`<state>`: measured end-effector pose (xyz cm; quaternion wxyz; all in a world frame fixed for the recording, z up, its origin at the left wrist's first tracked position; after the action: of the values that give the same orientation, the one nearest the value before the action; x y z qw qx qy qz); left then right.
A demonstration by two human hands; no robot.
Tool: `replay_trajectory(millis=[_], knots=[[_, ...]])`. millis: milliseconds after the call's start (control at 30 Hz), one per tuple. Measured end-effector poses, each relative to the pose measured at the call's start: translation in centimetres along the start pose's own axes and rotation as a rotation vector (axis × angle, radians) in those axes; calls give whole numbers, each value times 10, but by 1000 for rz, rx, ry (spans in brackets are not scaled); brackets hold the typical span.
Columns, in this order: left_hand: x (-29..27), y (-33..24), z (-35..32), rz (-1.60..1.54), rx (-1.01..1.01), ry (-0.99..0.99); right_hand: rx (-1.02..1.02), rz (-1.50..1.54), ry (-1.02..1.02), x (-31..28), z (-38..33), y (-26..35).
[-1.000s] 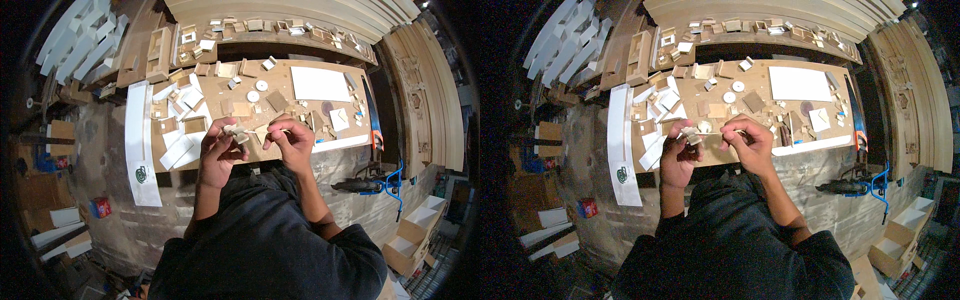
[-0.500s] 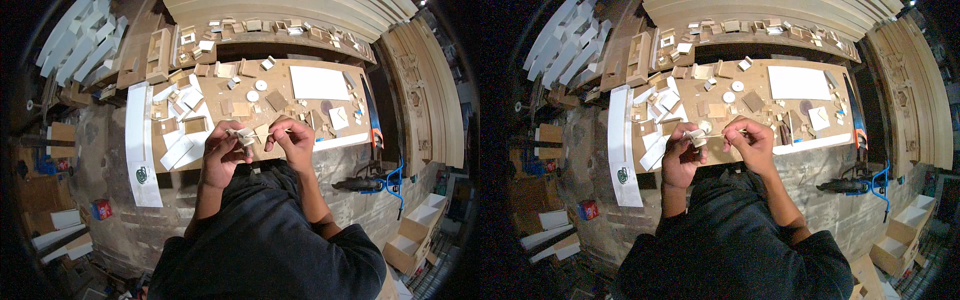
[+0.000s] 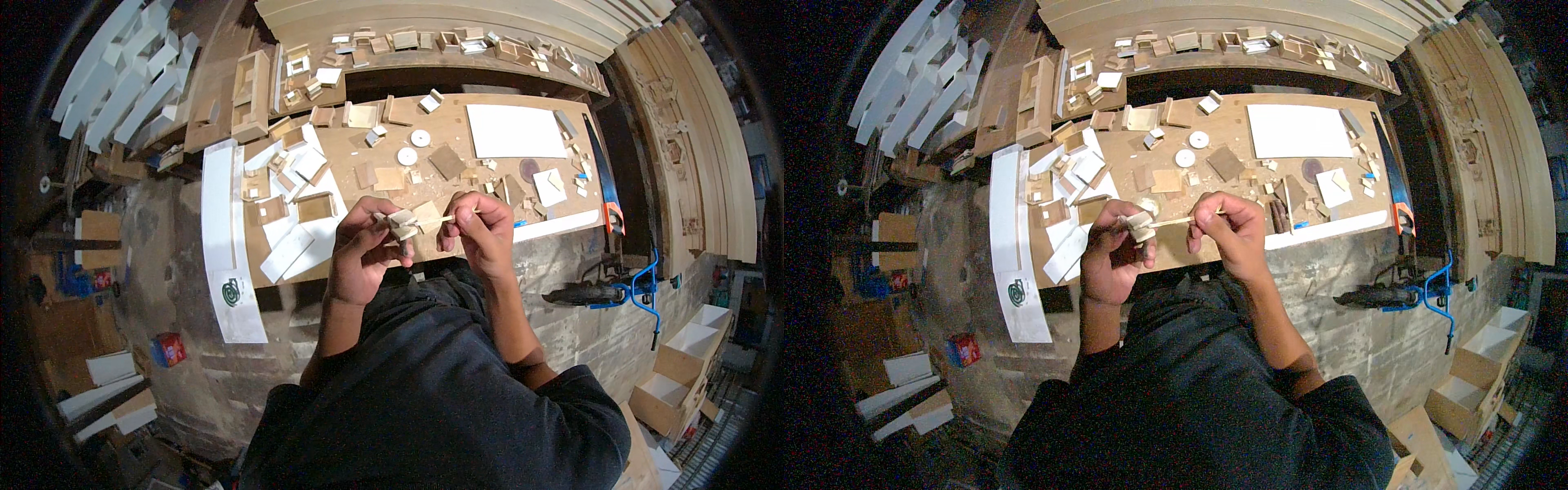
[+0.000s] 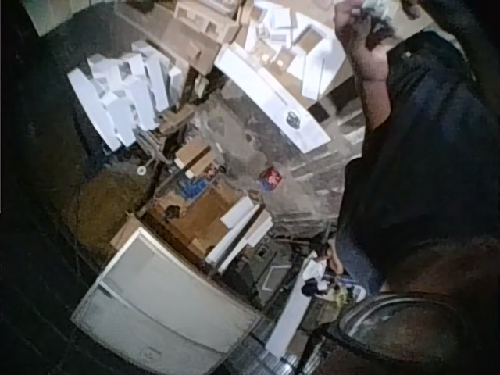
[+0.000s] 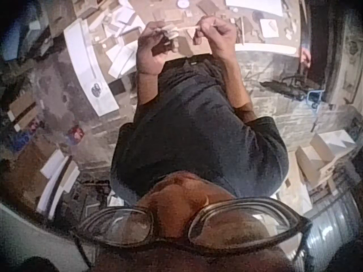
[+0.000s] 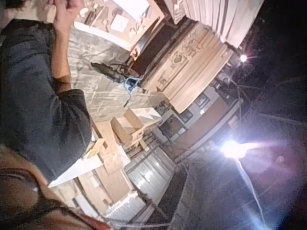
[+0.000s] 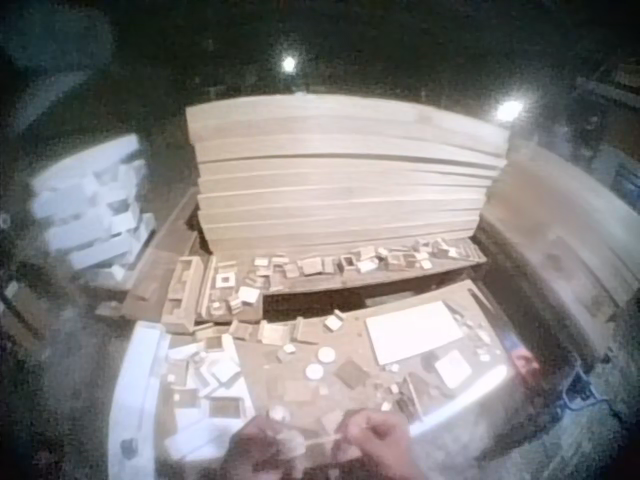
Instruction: The person assembles a small wooden model by selecting small blocks from a table, applying adhesive with a stick, and joining the pieces together.
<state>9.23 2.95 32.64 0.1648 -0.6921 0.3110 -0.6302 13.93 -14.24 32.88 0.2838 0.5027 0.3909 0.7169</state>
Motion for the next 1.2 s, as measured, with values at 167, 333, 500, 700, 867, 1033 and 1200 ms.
replay_trajectory(millis=[167, 333, 500, 700, 867, 1033, 1200], knots=[[2, 2, 2, -1, -7, 34, 2, -41, -10, 2, -1, 3], [3, 5, 0, -35, -23, 22, -30, -128, -10, -3, -1, 4], [4, 10, -2, -73, -40, -2, -100, -173, 22, -1, -5, 16], [9, 19, -2, -71, -46, 47, -148, -273, 56, 0, -9, 25], [16, 25, -1, -74, -41, 69, -154, -302, 11, -11, -14, 29], [20, 30, 1, -37, -69, 64, -168, -325, -36, -25, -18, 33], [24, 35, 6, -26, -64, 69, -164, -324, -12, -28, -25, 42]])
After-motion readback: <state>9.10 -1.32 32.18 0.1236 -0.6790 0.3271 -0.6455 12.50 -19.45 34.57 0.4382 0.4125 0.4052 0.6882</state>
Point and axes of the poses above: each hand's wrist, its own z-axis towards the middle knuckle, its own x-axis out of the palm, y = z × x, the point moved 5 cm from there along z, towards the middle knuckle, and after that the axes turned 7 degrees about -x, right-handed, at the moved point
